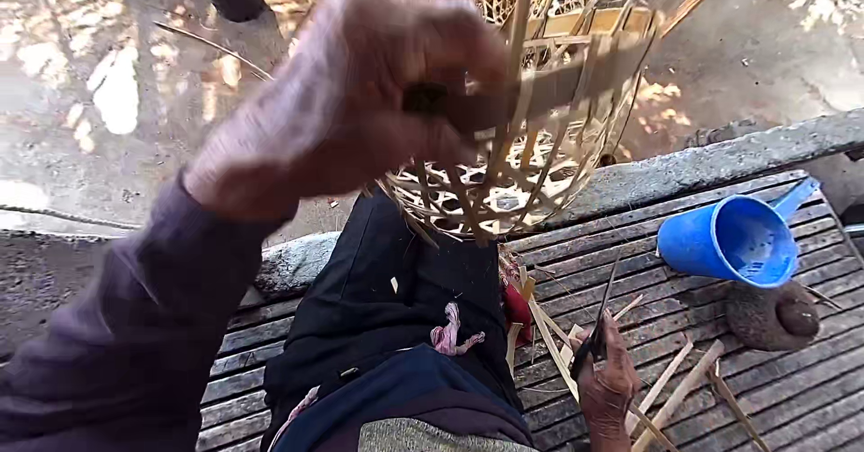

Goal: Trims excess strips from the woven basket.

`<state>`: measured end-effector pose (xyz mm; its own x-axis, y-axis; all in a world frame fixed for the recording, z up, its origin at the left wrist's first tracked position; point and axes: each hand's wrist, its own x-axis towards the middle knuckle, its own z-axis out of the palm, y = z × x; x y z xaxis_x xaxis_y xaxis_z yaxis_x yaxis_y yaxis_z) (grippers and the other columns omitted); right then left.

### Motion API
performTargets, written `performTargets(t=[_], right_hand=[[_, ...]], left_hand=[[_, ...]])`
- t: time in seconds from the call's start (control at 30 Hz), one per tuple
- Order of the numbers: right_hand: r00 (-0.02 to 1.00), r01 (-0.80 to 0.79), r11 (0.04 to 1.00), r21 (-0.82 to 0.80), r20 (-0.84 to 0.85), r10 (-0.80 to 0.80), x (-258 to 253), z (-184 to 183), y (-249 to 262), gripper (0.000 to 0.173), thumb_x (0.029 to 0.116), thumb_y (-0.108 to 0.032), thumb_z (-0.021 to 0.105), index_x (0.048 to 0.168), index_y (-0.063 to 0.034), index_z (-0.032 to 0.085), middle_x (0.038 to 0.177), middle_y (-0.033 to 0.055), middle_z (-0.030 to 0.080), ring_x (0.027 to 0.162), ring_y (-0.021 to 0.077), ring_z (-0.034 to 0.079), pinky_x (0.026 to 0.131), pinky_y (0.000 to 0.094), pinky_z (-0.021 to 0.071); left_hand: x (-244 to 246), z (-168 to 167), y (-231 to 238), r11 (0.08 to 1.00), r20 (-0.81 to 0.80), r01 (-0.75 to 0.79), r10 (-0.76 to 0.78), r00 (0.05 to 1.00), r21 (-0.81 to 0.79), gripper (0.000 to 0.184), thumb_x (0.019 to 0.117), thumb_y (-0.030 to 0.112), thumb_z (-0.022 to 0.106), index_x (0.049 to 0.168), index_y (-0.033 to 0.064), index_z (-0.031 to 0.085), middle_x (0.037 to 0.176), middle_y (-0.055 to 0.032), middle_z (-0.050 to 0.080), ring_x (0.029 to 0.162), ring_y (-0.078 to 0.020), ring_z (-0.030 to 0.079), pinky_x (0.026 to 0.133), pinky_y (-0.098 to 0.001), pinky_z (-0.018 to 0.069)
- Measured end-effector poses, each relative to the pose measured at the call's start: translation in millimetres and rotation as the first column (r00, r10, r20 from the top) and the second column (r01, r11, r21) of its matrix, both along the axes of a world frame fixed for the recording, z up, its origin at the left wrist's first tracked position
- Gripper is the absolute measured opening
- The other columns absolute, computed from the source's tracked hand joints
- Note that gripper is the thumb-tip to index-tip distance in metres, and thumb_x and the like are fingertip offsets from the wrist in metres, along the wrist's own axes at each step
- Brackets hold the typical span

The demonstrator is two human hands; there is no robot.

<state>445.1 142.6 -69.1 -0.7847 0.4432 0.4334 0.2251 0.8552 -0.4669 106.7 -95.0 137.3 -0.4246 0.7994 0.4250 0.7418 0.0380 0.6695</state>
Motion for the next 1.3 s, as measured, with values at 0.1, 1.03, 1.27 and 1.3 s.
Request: performTargets(t=[0.1, 1.03, 1.27, 1.3], right_hand=[[0.934, 0.330, 0.912, -0.246, 0.229, -0.276, 6, -18, -29, 0.051, 0.0950, -0.001, 0.054, 0.141, 0.0197, 0.047, 0.136, 0.0382, 0.057, 0.121, 0.0498, 0.061, 0.104, 0.0526, 0.0473], [0.981, -0.001, 0.971, -0.241, 0.187, 0.047, -76, -12, -33, 0.037, 0.0998, -0.010, 0.052, 0.124, 0.0132, 0.066, 0.105, 0.0261, 0.073, 0.094, 0.0374, 0.073, 0.088, 0.0487, 0.0576], [0.888, -0.440, 0.846, -0.302, -0.009, 0.459, -173, -14, -93, 0.029, 0.0930, -0.008, 0.064, 0.120, -0.0030, 0.075, 0.096, 0.0163, 0.073, 0.083, 0.0268, 0.074, 0.070, 0.0390, 0.0623], [0.870, -0.465, 0.831, -0.306, 0.015, 0.493, -177, -19, -100, 0.030, 0.0923, -0.008, 0.065, 0.120, -0.0028, 0.075, 0.096, 0.0173, 0.073, 0.084, 0.0289, 0.074, 0.071, 0.0409, 0.0622]], left_hand=[[45, -77, -2, 0.995, -0.352, 0.036, -0.067, 0.934, -0.094, 0.025, 0.0939, 0.018, 0.062, 0.114, 0.0084, 0.074, 0.074, -0.0029, 0.067, 0.067, -0.0174, 0.063, 0.062, -0.0352, 0.0506], [32, -119, -13, 0.927, -0.289, -0.259, 0.336, 0.897, 0.272, 0.025, 0.1050, 0.024, 0.057, 0.127, 0.0121, 0.058, 0.093, -0.0057, 0.068, 0.084, -0.0144, 0.064, 0.084, -0.0270, 0.0500], [-17, -35, -64, 0.534, 0.119, -0.576, 0.661, 0.741, 0.619, 0.021, 0.0950, 0.012, 0.071, 0.115, 0.0118, 0.064, 0.101, 0.0082, 0.070, 0.093, -0.0058, 0.068, 0.084, -0.0255, 0.0585], [-25, -23, -64, 0.464, 0.174, -0.577, 0.659, 0.732, 0.672, 0.010, 0.0962, 0.002, 0.063, 0.104, 0.0070, 0.064, 0.091, 0.0081, 0.068, 0.087, -0.0029, 0.066, 0.082, -0.0215, 0.0556]])
